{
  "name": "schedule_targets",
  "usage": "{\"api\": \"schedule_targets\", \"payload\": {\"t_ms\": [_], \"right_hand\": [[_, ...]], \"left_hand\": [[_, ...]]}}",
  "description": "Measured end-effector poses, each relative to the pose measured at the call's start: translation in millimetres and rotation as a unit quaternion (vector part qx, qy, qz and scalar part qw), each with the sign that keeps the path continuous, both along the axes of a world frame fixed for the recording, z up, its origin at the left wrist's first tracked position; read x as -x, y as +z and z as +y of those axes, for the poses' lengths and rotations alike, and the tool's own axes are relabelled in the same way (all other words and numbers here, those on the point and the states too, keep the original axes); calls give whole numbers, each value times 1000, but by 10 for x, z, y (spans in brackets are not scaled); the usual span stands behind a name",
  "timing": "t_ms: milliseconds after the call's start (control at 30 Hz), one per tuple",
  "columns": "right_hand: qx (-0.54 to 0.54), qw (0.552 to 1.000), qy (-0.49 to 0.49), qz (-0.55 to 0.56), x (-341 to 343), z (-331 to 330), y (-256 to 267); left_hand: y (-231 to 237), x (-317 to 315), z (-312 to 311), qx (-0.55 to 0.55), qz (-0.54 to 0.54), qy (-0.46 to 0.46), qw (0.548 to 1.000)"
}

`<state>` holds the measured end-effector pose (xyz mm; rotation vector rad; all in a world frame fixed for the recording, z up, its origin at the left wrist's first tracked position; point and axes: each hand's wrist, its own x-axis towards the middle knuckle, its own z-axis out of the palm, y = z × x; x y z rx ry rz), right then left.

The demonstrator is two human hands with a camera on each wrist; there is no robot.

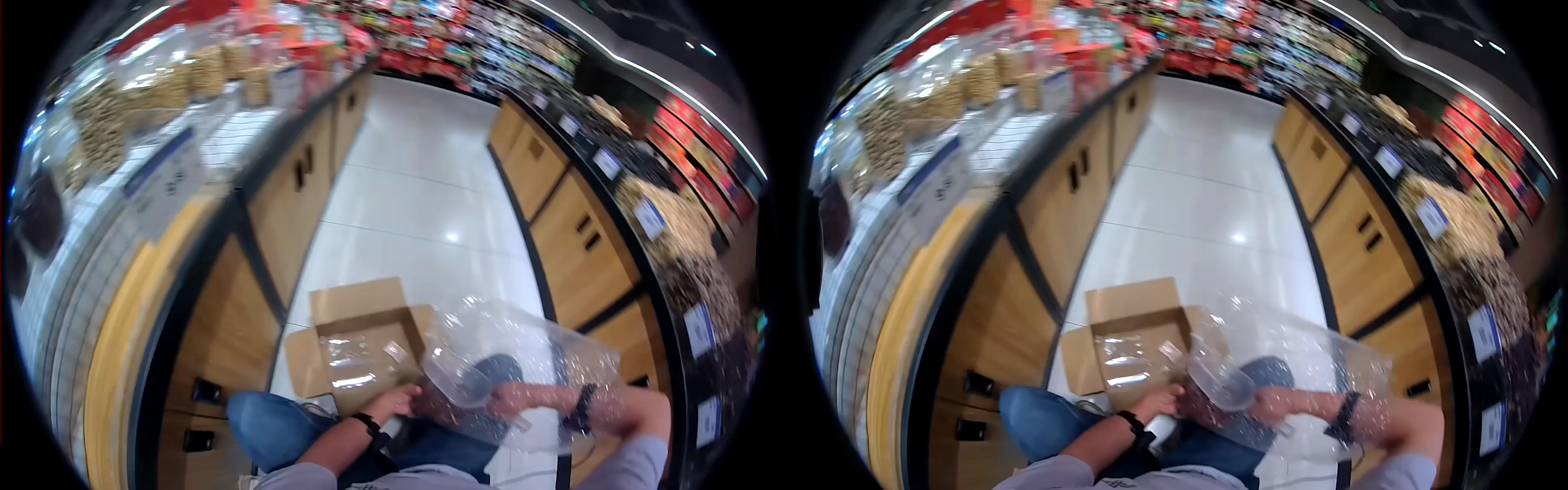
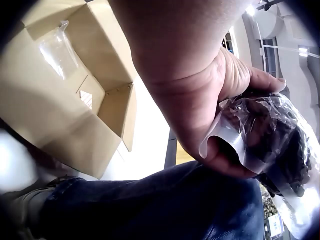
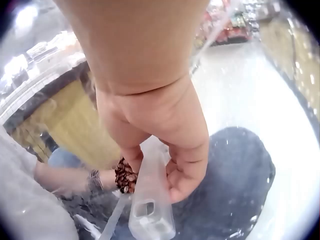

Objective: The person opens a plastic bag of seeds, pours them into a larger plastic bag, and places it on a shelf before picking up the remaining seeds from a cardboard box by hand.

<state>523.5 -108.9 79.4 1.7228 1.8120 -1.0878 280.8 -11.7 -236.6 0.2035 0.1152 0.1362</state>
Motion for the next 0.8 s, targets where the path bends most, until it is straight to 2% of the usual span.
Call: {"api": "schedule_targets", "payload": {"t_ms": [33, 67, 100, 167, 233, 300, 333, 367, 400, 433, 500, 567, 600, 667, 700, 767, 800], "right_hand": [[50, 996, -72, 30, 212, 90, 408], [1, 1000, -14, 19, 36, 118, 213], [-5, 1000, -1, 24, 171, 267, 369], [-18, 992, 101, -75, 494, 475, 1012], [-128, 963, 165, -172, 601, 569, 1305], [-199, 944, 167, -204, 769, 611, 1632], [-251, 926, 185, -214, 779, 626, 1660], [-298, 907, 198, -224, 772, 601, 1672], [-329, 890, 220, -227, 752, 593, 1699], [-355, 874, 241, -230, 719, 589, 1725], [-409, 838, 303, -195, 650, 587, 1947], [-445, 795, 339, -235, 708, 493, 2079], [-428, 808, 332, -234, 718, 444, 2112], [-481, 727, 417, -257, 722, 441, 2203], [-474, 733, 413, -259, 731, 429, 2216], [-506, 677, 463, -268, 746, 407, 2232], [-503, 679, 462, -269, 749, 411, 2234]], "left_hand": [[533, 128, -52, -19, 9, 17, 1000], [506, 154, -44, -19, 0, 16, 1000], [263, 118, -5, -12, -10, 10, 1000], [21, 101, 30, 5, -20, 36, 999], [22, 179, 76, -12, -8, 80, 997], [133, 279, 142, -7, -22, 85, 996], [157, 331, 158, -7, -20, 114, 993], [528, 449, 170, 1, -22, 115, 993], [344, 473, 253, 45, -3, 115, 992], [575, 485, 259, 32, -39, 114, 992], [724, 459, 354, -3, -81, 127, 989], [822, 440, 382, -31, -109, 149, 982], [853, 440, 379, -39, -121, 158, 979], [879, 420, 392, -50, -136, 174, 974], [889, 412, 386, -50, -142, 179, 972], [906, 380, 383, -51, -148, 188, 970], [921, 374, 390, -53, -151, 192, 968]]}}
